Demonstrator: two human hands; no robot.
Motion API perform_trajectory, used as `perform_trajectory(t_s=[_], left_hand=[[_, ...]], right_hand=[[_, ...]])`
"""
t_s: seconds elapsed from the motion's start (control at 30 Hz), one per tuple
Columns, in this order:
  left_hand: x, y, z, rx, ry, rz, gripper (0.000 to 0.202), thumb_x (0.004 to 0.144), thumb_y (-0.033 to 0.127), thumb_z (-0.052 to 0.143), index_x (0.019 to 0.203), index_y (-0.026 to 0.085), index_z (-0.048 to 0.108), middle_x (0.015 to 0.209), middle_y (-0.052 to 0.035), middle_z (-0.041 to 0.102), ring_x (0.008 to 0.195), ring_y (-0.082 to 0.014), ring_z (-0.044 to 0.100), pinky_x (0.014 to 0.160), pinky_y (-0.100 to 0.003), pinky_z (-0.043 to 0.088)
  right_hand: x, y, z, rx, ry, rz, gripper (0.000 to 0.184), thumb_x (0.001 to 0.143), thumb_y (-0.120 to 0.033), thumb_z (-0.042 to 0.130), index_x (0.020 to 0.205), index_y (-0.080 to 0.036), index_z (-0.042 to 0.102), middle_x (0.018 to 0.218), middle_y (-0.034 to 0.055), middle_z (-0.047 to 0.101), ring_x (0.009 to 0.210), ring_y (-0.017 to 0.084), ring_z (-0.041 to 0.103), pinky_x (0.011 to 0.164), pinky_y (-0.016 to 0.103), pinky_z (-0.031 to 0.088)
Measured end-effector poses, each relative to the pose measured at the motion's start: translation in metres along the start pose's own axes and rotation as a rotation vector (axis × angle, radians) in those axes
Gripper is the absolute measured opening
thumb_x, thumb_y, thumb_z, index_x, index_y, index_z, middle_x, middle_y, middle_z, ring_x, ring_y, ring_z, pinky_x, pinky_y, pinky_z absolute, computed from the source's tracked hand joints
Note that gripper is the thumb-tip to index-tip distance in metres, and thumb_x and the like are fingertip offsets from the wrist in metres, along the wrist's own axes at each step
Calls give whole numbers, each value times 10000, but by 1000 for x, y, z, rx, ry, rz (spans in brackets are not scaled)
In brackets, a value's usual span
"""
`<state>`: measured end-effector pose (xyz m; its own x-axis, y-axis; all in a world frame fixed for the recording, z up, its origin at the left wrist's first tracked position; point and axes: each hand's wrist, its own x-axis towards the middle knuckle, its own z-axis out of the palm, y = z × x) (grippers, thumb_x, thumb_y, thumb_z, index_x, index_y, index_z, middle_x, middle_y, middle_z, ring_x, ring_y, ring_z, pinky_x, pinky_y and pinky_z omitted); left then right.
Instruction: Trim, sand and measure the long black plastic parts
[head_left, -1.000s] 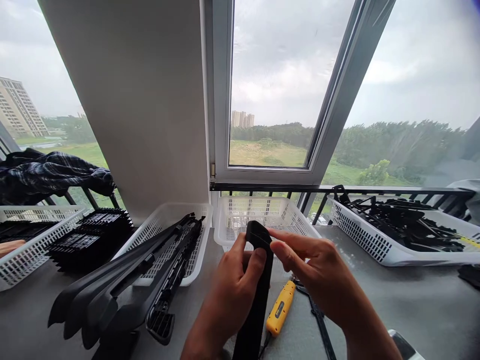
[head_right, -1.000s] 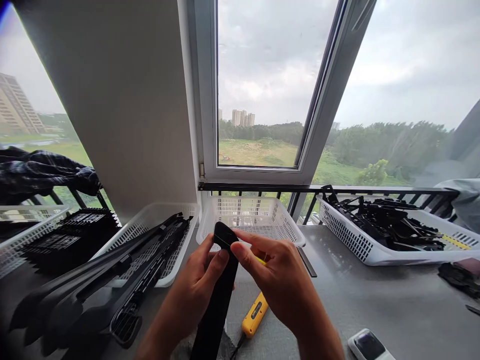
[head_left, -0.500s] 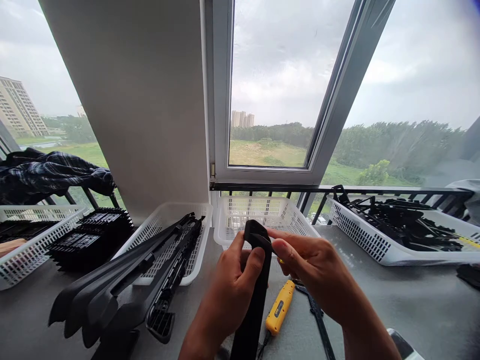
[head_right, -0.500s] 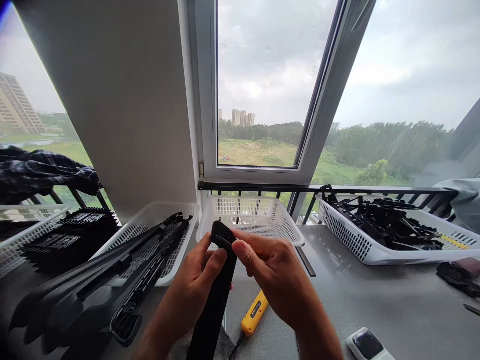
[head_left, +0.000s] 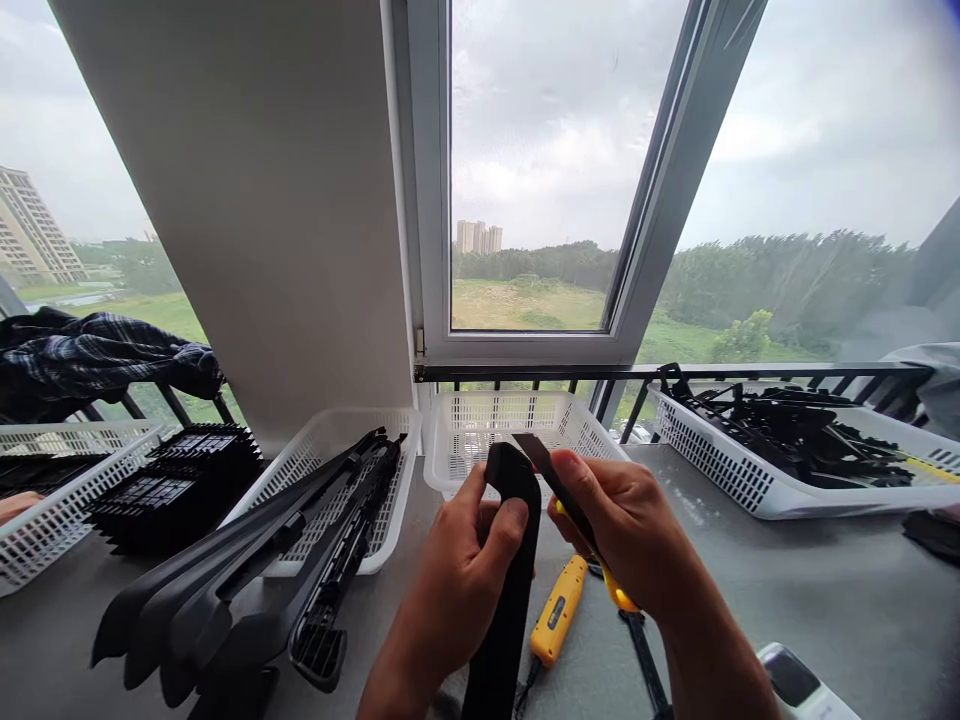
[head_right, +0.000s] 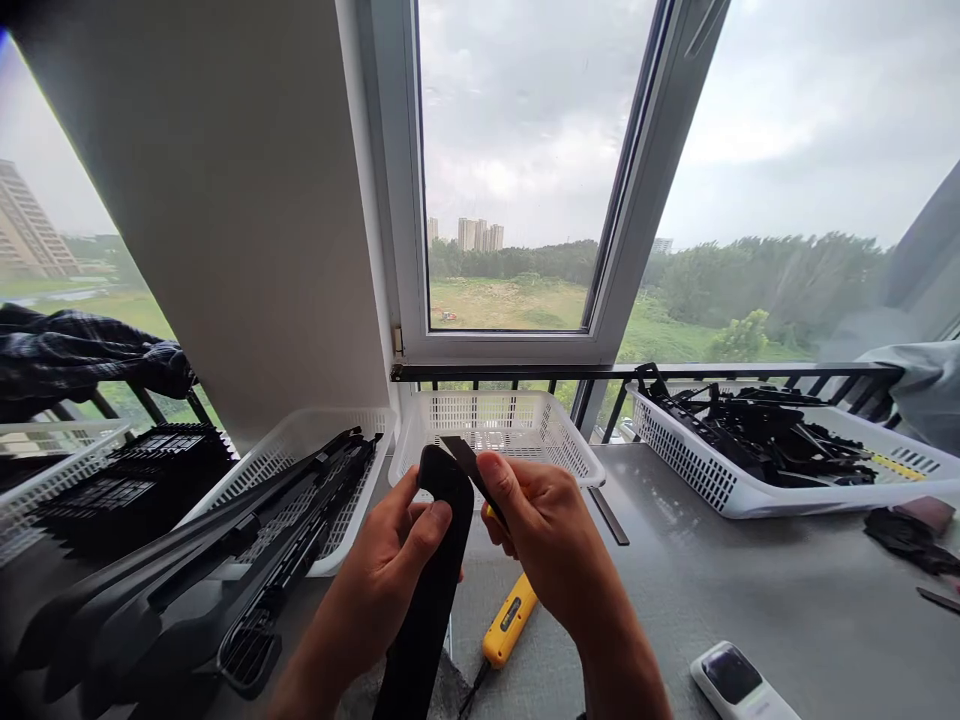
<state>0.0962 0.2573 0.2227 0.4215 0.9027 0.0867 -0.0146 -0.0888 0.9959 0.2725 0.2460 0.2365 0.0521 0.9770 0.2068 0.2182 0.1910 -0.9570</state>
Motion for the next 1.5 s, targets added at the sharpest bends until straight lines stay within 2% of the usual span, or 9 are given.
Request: perform_trajectory(t_s=[0.1, 0.2, 0.43, 0.6, 0.73, 0.87, 1.07, 1.3, 1.5], left_hand=[[-2, 3, 0, -19, 17, 2, 430, 1045, 607, 576, 1201, 207, 596, 734, 29, 656, 623, -156, 637, 543, -225, 488], [-2, 4, 0, -26, 38, -2, 504, 1025, 647, 606, 1260, 200, 600, 749, 26, 655, 658, -175, 677, 553, -233, 505], [0, -5, -7, 1, 13, -50, 659, 980, 758, 620, 1329, 200, 579, 821, 11, 669, 691, -197, 718, 559, -249, 519], [1, -9, -14, 72, -62, -26, 667, 991, 764, 597, 1321, 184, 587, 794, -6, 683, 694, -193, 669, 583, -258, 484], [2, -7, -14, 140, -117, 25, 567, 1037, 709, 565, 1230, 177, 607, 734, 30, 610, 631, -138, 508, 552, -246, 361], [2, -2, -13, 204, -159, 47, 480, 1065, 653, 543, 1115, 177, 586, 700, 58, 525, 636, -125, 378, 554, -258, 316], [2, 1, -14, 241, -186, 75, 444, 1071, 620, 552, 1082, 177, 570, 721, 51, 557, 655, -127, 398, 586, -275, 317], [-2, 2, -15, 166, -227, 70, 358, 1090, 529, 582, 1184, 186, 615, 757, 43, 610, 676, -125, 450, 633, -261, 374], [-6, -1, -17, -83, -284, 24, 549, 1022, 659, 657, 1322, 200, 620, 867, -12, 669, 744, -154, 596, 664, -260, 442]], right_hand=[[-1, -3, -2, -61, -30, -63, 672, 1005, -767, 572, 684, -187, 681, 570, -21, 499, 537, 113, 419, 527, 244, 352], [-3, -5, -4, -142, -38, -104, 616, 1027, -719, 574, 986, -182, 873, 615, -17, 518, 610, 139, 478, 577, 252, 390], [-2, 3, -10, -324, -49, -121, 636, 964, -684, 703, 1323, -180, 848, 674, -15, 550, 628, 138, 431, 589, 267, 375], [-3, 5, -18, -433, -69, -97, 714, 928, -773, 699, 1353, -217, 836, 687, -16, 529, 634, 140, 422, 587, 277, 355], [-7, 5, -25, -472, -93, -56, 763, 919, -818, 671, 1366, -220, 829, 663, -30, 481, 621, 136, 404, 590, 281, 346], [-9, 5, -30, -498, -118, -27, 767, 893, -825, 689, 1336, -219, 845, 640, -40, 472, 607, 129, 385, 580, 276, 318], [-10, 1, -33, -493, -141, -16, 725, 913, -786, 687, 1334, -217, 846, 627, -35, 516, 593, 122, 396, 568, 265, 314], [-13, 1, -37, -447, -121, -57, 655, 916, -739, 719, 1256, -203, 880, 629, -21, 534, 609, 130, 464, 584, 253, 370], [-11, 0, -36, -275, -131, -152, 663, 901, -784, 723, 1122, -190, 918, 607, 5, 550, 589, 141, 451, 540, 260, 357]])
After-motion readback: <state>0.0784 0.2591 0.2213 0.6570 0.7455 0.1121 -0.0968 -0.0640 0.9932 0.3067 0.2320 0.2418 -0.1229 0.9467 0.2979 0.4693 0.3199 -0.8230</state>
